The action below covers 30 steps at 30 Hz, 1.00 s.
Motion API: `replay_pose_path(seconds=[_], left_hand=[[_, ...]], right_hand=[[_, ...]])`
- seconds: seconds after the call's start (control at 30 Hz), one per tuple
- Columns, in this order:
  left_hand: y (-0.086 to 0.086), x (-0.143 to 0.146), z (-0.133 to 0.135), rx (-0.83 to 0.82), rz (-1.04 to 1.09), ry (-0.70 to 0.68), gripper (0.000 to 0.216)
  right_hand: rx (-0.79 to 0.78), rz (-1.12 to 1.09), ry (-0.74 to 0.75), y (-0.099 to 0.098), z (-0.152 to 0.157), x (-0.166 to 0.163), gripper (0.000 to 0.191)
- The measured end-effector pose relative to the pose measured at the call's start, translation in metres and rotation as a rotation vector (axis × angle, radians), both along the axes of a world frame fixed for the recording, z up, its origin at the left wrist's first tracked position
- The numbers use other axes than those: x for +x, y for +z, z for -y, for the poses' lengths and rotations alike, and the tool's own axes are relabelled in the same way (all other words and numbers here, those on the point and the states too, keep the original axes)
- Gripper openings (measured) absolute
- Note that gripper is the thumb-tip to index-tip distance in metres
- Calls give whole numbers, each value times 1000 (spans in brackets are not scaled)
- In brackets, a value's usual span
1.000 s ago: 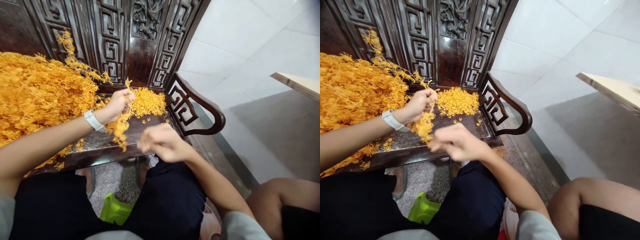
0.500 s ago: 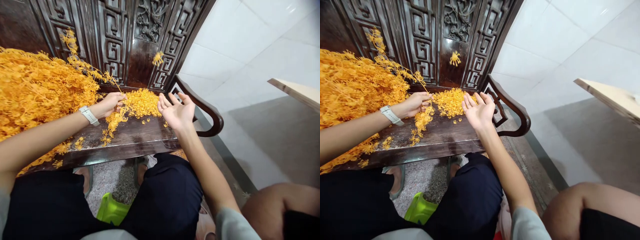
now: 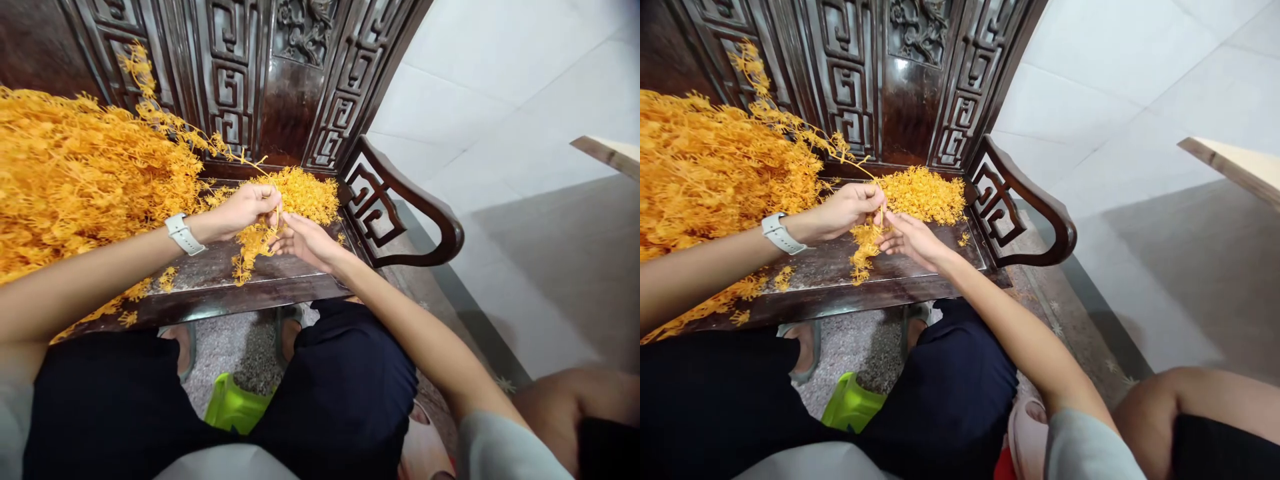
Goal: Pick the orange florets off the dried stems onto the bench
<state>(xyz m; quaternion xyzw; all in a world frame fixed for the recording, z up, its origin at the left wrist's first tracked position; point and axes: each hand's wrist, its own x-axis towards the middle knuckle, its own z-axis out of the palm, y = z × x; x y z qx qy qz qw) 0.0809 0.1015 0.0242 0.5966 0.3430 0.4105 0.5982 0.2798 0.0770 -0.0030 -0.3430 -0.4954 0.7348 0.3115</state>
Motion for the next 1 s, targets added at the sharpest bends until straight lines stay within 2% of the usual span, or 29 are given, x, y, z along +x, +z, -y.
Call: replay_pose_path(seconds=[0.07,0.2,0.27,0.33,0.4,0.5,0.57,0.6,0.67,0.7,0.73,0.77,0.83,0.9,0.93,1.0], left_hand=[[1,-1,1,64,-45,44,35],[4,-10,-2,88,-129,199,37],[2,-13,-6,72,-168,237,42],[0,-12,-9,86,-194,206,44],[-4,-13,-15,151,-211,181,43],[-8,-23,-27,203,-241,322,47],[-9,-36,-34,125,-210,433,49],[-10,-43,-36,63,-182,438,48],[-9,-51,-37,-39,-129,379,43],[-7,-52,-35,-73,-116,340,40],[-6,-52,-34,-101,-109,313,37],[-4,-50,-32,-125,-106,303,34],[1,-43,-28,-174,-89,308,30],[6,-37,-26,-218,-42,317,30],[8,-35,-24,-231,-7,314,30],[12,-32,-21,-243,58,277,30]], right_hand=[[96,-6,-58,0,0,0,48],[410,31,-235,12,1,12,47],[625,136,-238,24,7,18,41],[896,309,-155,38,19,19,31],[1159,413,17,53,41,14,22],[1343,228,392,71,87,3,21],[1353,167,682,76,114,-1,16],[1340,187,823,77,122,-2,11],[1244,202,1087,75,123,1,15],[1166,145,1105,74,115,4,19],[1094,70,1013,74,102,8,23],[1041,1,833,74,87,12,30],[975,-55,361,75,54,20,47],[789,-69,-32,74,28,25,54],[627,-87,-143,72,20,26,48],[233,-120,-308,62,13,24,21]])
